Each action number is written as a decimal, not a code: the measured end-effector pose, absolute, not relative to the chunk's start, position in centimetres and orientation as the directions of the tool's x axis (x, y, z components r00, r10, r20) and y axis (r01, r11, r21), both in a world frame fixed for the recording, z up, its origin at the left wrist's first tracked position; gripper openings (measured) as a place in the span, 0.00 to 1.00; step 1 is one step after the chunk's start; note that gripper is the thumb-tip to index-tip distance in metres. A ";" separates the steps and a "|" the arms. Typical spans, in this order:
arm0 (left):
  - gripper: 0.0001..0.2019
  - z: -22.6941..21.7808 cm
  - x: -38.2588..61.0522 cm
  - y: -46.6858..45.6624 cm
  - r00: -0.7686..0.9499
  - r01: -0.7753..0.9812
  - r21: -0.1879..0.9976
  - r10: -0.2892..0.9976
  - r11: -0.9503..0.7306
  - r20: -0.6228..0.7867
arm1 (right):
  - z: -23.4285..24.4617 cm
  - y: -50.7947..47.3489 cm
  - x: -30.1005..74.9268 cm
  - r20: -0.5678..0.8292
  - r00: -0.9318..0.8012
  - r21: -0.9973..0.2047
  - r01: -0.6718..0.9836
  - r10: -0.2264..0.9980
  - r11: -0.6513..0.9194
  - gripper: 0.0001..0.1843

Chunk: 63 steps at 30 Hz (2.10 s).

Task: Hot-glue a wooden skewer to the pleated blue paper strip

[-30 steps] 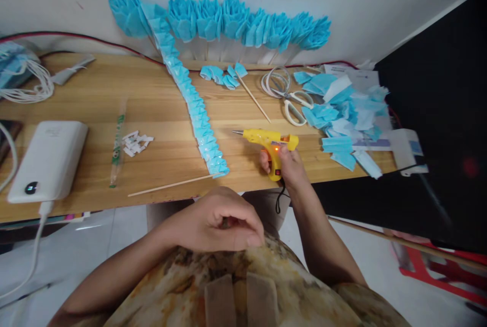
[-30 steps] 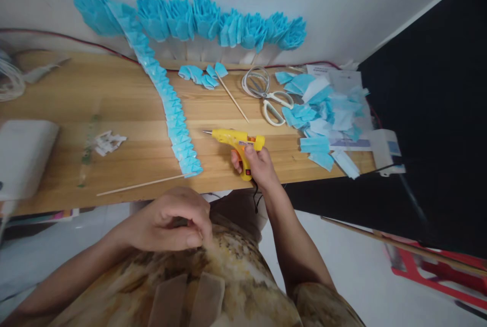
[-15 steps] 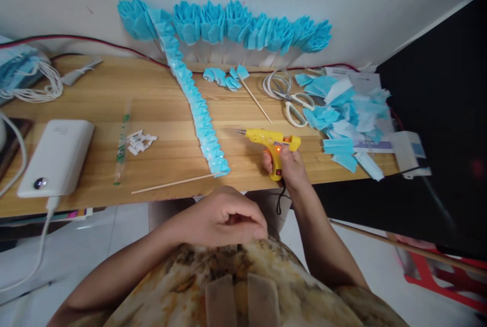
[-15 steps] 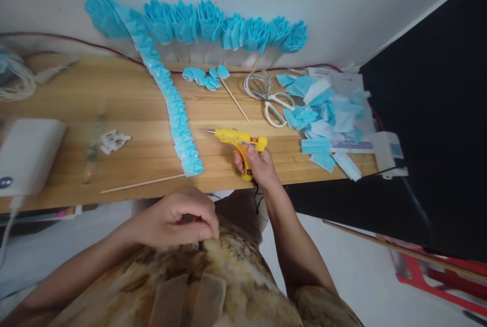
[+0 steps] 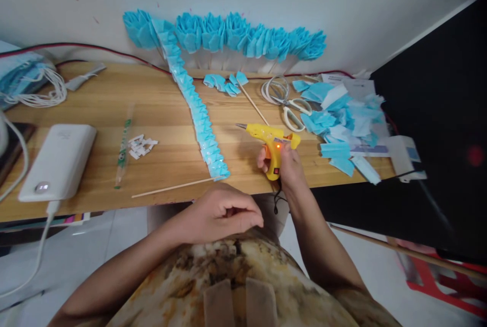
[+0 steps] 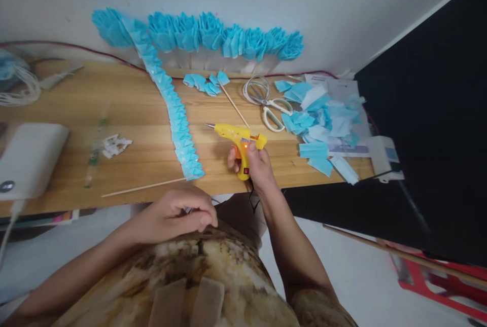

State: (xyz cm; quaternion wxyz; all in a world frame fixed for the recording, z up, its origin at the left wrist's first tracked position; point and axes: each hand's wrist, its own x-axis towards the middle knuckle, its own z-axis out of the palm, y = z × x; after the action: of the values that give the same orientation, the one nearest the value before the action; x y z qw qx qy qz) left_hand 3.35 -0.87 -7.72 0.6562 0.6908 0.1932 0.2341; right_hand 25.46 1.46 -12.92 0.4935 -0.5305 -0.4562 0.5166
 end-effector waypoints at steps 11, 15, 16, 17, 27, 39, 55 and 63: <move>0.17 -8.9 5.5 0.1 0.468 -0.063 0.970 0.866 0.234 -0.179 | -12.1 1.2 24.0 -0.131 0.048 -0.991 -0.038 0.990 -0.129 0.47; 0.12 -8.6 5.6 0.7 0.325 -0.034 0.999 0.946 0.011 0.001 | -12.0 1.1 24.2 -0.098 0.038 -0.994 -0.045 0.994 -0.096 0.46; 0.10 -8.4 5.4 1.1 0.275 0.015 0.995 0.957 -0.104 0.096 | -12.0 1.1 24.3 -0.088 0.031 -0.995 -0.047 0.996 -0.086 0.46; 0.08 -8.1 5.1 1.6 0.224 0.086 0.970 0.953 -0.228 0.205 | -12.0 1.0 24.4 -0.075 0.021 -0.996 -0.049 0.997 -0.074 0.45; 0.20 -7.0 5.7 7.1 0.490 0.547 0.484 0.730 -0.683 0.477 | -11.3 0.5 24.2 -0.024 -0.013 -0.999 0.033 1.000 -0.024 0.44; 0.09 -6.3 6.8 8.4 0.598 0.497 0.482 0.688 -0.721 0.413 | -11.5 1.1 24.4 0.036 0.009 -0.993 0.116 0.999 0.034 0.38; 0.11 -6.5 8.4 9.7 0.678 0.477 0.410 0.622 -0.777 0.391 | -13.5 1.6 25.4 0.063 0.082 -0.997 0.060 0.995 0.058 0.37; 0.09 -6.6 8.8 10.1 0.680 0.485 0.417 0.631 -0.769 0.373 | -13.4 1.8 25.3 0.079 0.106 -0.995 0.071 0.991 0.072 0.38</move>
State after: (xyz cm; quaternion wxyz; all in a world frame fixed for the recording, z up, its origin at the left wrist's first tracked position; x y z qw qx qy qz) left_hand 8.79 10.14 -6.59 0.1434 0.9052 0.3084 0.2548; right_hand 25.35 1.78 -13.45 0.5281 -0.5237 -0.5072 0.4356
